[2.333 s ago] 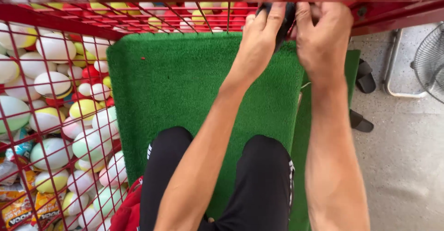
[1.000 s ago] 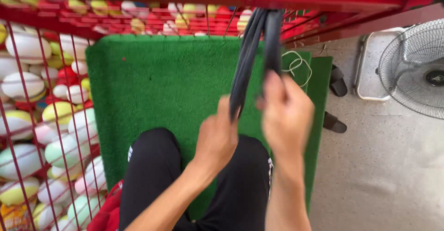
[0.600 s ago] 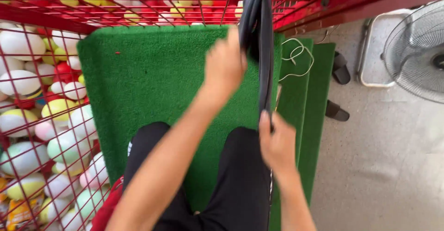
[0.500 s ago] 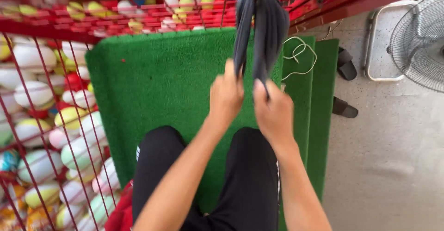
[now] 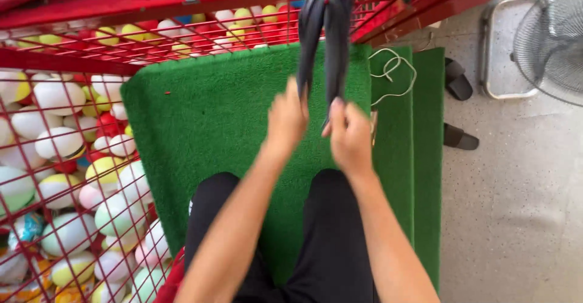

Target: Wiping the metal frame and mesh of a ball pit structure with a cloth.

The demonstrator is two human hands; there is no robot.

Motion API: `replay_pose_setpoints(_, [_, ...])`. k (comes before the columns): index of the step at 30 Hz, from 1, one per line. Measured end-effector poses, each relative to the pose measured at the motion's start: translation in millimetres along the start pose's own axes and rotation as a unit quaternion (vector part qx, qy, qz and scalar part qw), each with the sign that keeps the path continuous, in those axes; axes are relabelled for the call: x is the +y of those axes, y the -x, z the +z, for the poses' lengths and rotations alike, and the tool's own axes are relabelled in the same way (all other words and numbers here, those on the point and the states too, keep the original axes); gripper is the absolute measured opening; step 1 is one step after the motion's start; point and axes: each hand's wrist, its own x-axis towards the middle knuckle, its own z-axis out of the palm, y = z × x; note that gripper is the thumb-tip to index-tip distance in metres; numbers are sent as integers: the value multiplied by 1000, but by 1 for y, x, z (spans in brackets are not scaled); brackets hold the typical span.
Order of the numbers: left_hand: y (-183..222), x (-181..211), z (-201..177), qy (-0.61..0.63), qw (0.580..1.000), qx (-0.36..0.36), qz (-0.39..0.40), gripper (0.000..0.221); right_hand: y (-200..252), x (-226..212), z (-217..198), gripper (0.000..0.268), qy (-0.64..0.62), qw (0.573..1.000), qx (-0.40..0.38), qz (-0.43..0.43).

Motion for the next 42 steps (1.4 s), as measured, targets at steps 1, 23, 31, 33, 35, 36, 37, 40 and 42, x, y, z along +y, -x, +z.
replay_pose_setpoints(1, [17, 1, 2, -4, 1000, 2, 0, 41, -19, -13, 1, 42, -4, 1000, -1, -1])
replay_pose_setpoints(23, [130, 22, -129, 294, 853, -431, -33, 45, 12, -72, -16, 18, -48, 938, -343, 23])
replay_pose_setpoints(31, [131, 12, -135, 504, 791, -290, -191, 33, -45, -112, 11, 25, -232, 961, 121, -90])
replay_pose_setpoints(33, [138, 5, -124, 486, 794, -315, -184, 29, -75, -103, 30, 19, -154, 957, 180, -165])
replay_pose_setpoints(35, [149, 3, -116, 466, 791, -343, -199, 28, -100, -86, 50, 17, -111, 950, 219, -195])
replay_pose_setpoints(36, [154, 2, -110, 449, 787, -365, -216, 27, -113, -77, 60, 16, -66, 939, 252, -225])
replay_pose_setpoints(37, [161, -2, -103, 448, 786, -367, -214, 27, -116, -77, 62, 16, -65, 938, 254, -225])
replay_pose_setpoints(40, [190, -8, -91, 453, 765, -398, -226, 26, -109, -72, 63, 21, -32, 918, 295, -264])
replay_pose_setpoints(42, [198, -7, -88, 445, 760, -414, -229, 24, -99, -76, 56, 24, -4, 914, 302, -273])
